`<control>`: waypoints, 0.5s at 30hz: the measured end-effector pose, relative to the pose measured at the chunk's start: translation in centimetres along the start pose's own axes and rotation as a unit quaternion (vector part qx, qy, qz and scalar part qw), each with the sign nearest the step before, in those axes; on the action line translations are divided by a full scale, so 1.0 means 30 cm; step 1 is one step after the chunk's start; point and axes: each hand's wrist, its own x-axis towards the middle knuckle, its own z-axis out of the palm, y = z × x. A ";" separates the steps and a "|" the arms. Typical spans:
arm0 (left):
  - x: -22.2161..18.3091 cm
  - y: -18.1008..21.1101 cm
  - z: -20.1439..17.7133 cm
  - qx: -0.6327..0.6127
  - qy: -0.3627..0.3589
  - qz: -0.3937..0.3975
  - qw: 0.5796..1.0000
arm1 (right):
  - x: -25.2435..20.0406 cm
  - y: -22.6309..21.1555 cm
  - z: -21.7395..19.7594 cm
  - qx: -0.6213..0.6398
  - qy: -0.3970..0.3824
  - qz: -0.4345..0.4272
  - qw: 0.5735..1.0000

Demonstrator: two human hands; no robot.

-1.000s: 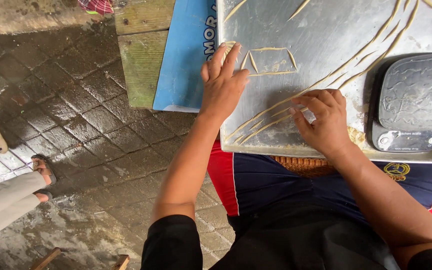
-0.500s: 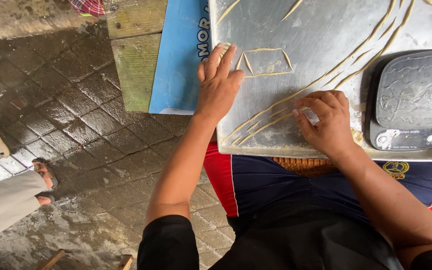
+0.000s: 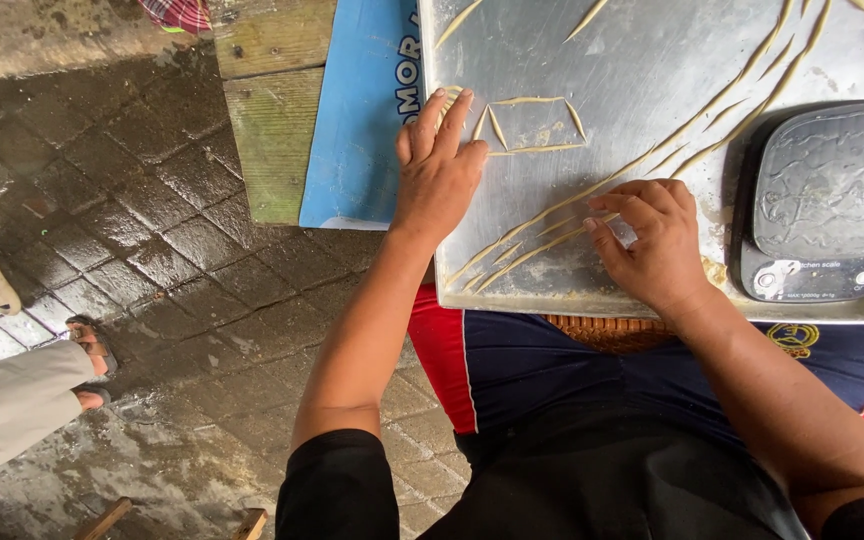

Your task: Rolling small pieces of dough into thin strings and arranging them on a metal tray to form a house-shaped decoration.

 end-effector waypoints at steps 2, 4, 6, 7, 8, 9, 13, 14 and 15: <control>0.000 0.001 -0.002 0.000 -0.003 0.001 1.000 | 0.000 -0.002 -0.002 0.000 -0.001 0.005 1.000; 0.005 0.002 -0.004 0.002 0.005 0.002 1.000 | -0.002 0.002 -0.001 0.000 0.003 0.003 1.000; 0.002 0.002 -0.014 0.004 0.012 0.002 1.000 | -0.005 0.005 0.003 0.001 0.006 0.000 1.000; -0.002 0.002 -0.021 0.000 0.007 -0.015 1.000 | -0.005 0.006 0.005 -0.002 0.005 0.001 1.000; -0.004 0.002 -0.028 -0.004 0.002 -0.033 0.999 | -0.005 0.008 0.007 -0.004 0.004 0.002 1.000; -0.016 0.001 -0.028 -0.003 0.002 -0.033 0.999 | 0.001 0.002 0.012 -0.003 0.003 0.002 1.000; -0.053 0.012 -0.024 0.007 0.018 -0.082 0.996 | 0.050 -0.045 0.033 -0.057 -0.005 -0.013 0.998; -0.059 0.018 -0.023 0.008 0.025 -0.073 0.997 | 0.069 -0.062 0.039 -0.102 -0.022 -0.022 0.994; -0.069 0.019 -0.003 0.009 0.025 -0.073 0.997 | 0.085 -0.073 0.062 -0.102 -0.022 -0.021 0.994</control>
